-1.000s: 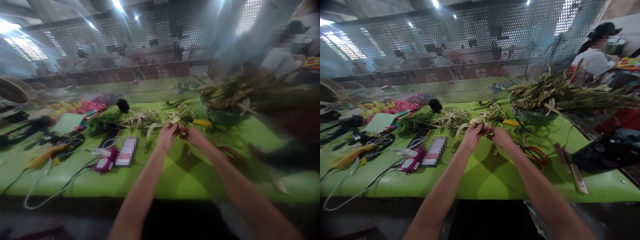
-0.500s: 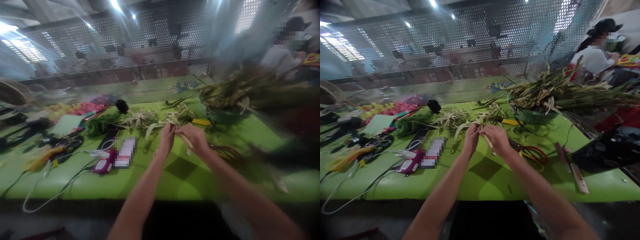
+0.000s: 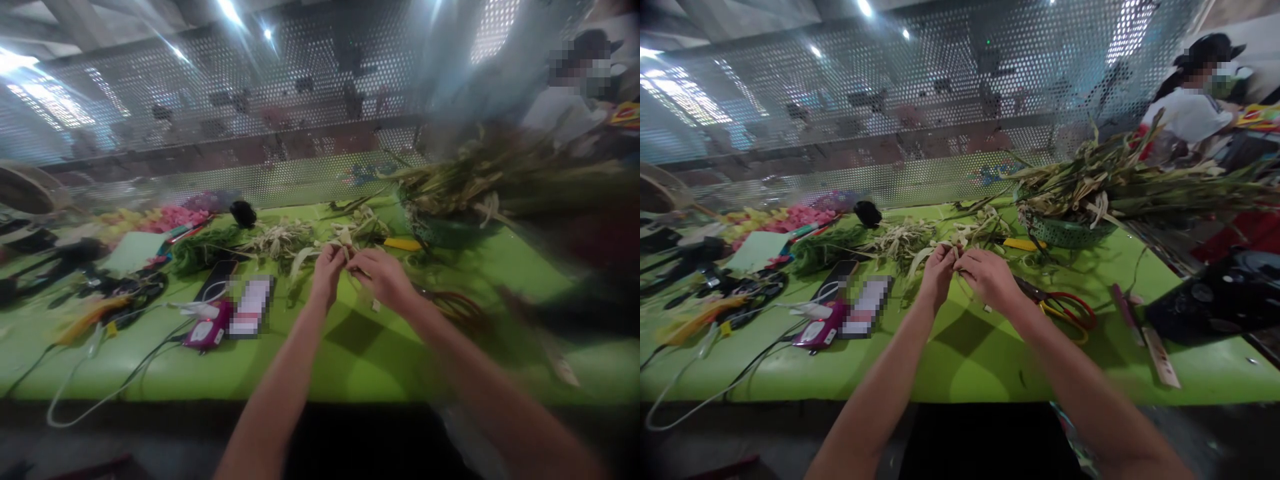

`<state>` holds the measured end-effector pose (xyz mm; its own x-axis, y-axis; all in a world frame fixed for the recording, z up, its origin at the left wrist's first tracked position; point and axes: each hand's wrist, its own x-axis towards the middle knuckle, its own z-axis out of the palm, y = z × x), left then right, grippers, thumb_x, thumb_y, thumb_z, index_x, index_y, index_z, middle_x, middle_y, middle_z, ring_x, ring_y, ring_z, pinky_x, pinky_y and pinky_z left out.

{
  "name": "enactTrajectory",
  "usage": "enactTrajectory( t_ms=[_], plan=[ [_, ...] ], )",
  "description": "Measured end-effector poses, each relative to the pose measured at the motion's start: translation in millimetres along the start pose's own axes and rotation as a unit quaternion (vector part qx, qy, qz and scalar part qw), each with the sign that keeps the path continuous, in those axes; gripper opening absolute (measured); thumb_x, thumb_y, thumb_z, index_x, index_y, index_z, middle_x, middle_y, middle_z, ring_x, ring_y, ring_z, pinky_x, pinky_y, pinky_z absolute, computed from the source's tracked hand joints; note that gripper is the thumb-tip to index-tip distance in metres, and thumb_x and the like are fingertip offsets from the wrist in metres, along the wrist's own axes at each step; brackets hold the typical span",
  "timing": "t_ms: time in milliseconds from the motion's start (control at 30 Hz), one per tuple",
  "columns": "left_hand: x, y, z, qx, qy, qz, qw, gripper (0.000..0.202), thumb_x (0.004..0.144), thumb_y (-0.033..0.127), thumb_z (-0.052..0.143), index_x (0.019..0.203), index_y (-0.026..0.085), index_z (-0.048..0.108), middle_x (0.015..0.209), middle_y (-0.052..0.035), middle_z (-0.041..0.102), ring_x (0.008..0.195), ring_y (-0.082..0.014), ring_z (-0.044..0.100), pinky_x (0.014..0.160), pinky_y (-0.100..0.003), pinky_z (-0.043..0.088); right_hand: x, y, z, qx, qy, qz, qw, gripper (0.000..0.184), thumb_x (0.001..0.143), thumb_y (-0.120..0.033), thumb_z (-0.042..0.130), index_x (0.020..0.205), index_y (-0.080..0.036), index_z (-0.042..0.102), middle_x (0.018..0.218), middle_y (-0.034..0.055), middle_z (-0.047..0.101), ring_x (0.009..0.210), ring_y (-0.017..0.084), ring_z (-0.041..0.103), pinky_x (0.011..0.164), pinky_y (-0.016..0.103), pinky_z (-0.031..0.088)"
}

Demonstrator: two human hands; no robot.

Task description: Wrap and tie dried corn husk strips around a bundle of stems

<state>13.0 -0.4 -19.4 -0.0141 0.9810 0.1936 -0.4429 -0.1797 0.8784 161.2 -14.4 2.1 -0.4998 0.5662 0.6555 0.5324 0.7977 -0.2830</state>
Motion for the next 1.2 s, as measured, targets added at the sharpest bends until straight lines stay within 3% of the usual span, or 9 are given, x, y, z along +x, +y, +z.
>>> enactTrajectory(
  t_ms=[167,300,367,533,733,867,1000,1100,1200],
  plan=[
    [2.4,-5.9,-0.4,0.157,0.001,0.073,0.985,0.016,0.080,0.030,0.068,0.078,0.016,0.060,0.074,0.0000,0.059,0.072,-0.0123,0.052,0.076,-0.025,0.043,1.1,-4.4,-7.4,0.067,0.018,0.049,0.996,0.023,0.085,-0.011,0.056,0.098,-0.022,0.072,0.094,0.0054,0.070,0.082,0.018,0.062,0.073,0.027,0.046],
    [0.2,-13.5,1.8,0.334,-0.030,0.133,0.933,0.003,0.082,0.020,0.061,0.083,0.017,0.063,0.077,-0.0026,0.063,0.071,-0.0150,0.053,0.073,-0.028,0.042,3.2,-0.6,-15.1,0.092,0.085,0.134,0.983,0.025,0.086,-0.018,0.060,0.109,-0.021,0.069,0.090,0.0051,0.065,0.075,0.017,0.059,0.066,0.027,0.047],
    [-2.1,-16.0,3.9,0.399,-0.060,0.152,0.902,0.009,0.084,0.018,0.057,0.089,0.018,0.065,0.082,-0.0052,0.066,0.073,-0.0169,0.055,0.074,-0.029,0.043,3.9,1.7,-16.6,0.074,0.086,0.161,0.981,0.025,0.083,-0.019,0.064,0.108,-0.021,0.069,0.088,0.0046,0.063,0.074,0.017,0.059,0.067,0.028,0.046],
    [-5.3,-17.2,6.4,0.470,-0.092,0.175,0.860,0.014,0.089,0.023,0.054,0.088,0.018,0.067,0.083,-0.0075,0.068,0.075,-0.0179,0.058,0.074,-0.029,0.045,5.2,1.0,-18.6,0.111,0.088,0.149,0.979,0.009,0.082,-0.016,0.062,0.088,-0.020,0.069,0.088,0.0042,0.061,0.072,0.015,0.057,0.066,0.027,0.046],
    [-5.1,-16.2,4.8,0.531,-0.098,0.162,0.826,0.016,0.089,0.020,0.051,0.085,0.017,0.066,0.082,-0.0093,0.067,0.076,-0.0202,0.058,0.075,-0.031,0.044,4.3,6.1,-12.2,0.107,0.067,0.180,0.975,0.026,0.080,-0.020,0.068,0.105,-0.020,0.068,0.095,0.0051,0.065,0.067,0.014,0.057,0.065,0.028,0.045],
    [-4.8,-18.8,3.6,0.502,-0.074,0.152,0.848,0.011,0.086,0.020,0.056,0.087,0.018,0.068,0.081,-0.0084,0.066,0.076,-0.0201,0.057,0.077,-0.031,0.043,4.9,4.5,-16.4,0.128,0.102,0.143,0.976,0.009,0.080,-0.013,0.064,0.085,-0.019,0.069,0.084,0.0037,0.063,0.077,0.017,0.060,0.069,0.028,0.046],
    [-2.1,-19.5,1.5,0.381,-0.034,0.104,0.918,0.006,0.082,0.018,0.061,0.078,0.018,0.066,0.072,-0.0033,0.064,0.068,-0.0151,0.054,0.074,-0.027,0.042,6.5,-1.4,-26.7,0.173,0.140,0.120,0.967,0.005,0.081,-0.019,0.067,0.085,-0.021,0.070,0.087,0.0040,0.066,0.084,0.019,0.061,0.076,0.031,0.048],
    [0.9,-17.1,0.8,0.206,-0.017,0.049,0.977,0.009,0.080,0.025,0.066,0.077,0.017,0.064,0.071,-0.0009,0.062,0.066,-0.0126,0.055,0.072,-0.026,0.044,7.4,1.0,-26.9,0.245,0.152,0.171,0.942,0.006,0.079,-0.026,0.072,0.084,-0.021,0.071,0.084,0.0032,0.069,0.078,0.018,0.063,0.073,0.032,0.051],
    [2.2,-15.2,1.4,0.084,-0.019,0.017,0.996,0.017,0.080,0.033,0.069,0.083,0.017,0.063,0.073,0.0002,0.062,0.068,-0.0111,0.056,0.071,-0.024,0.046,8.0,6.2,-20.3,0.321,0.159,0.228,0.905,0.013,0.073,-0.030,0.078,0.081,-0.021,0.073,0.078,0.0027,0.071,0.072,0.018,0.064,0.069,0.032,0.052]
  ],
)
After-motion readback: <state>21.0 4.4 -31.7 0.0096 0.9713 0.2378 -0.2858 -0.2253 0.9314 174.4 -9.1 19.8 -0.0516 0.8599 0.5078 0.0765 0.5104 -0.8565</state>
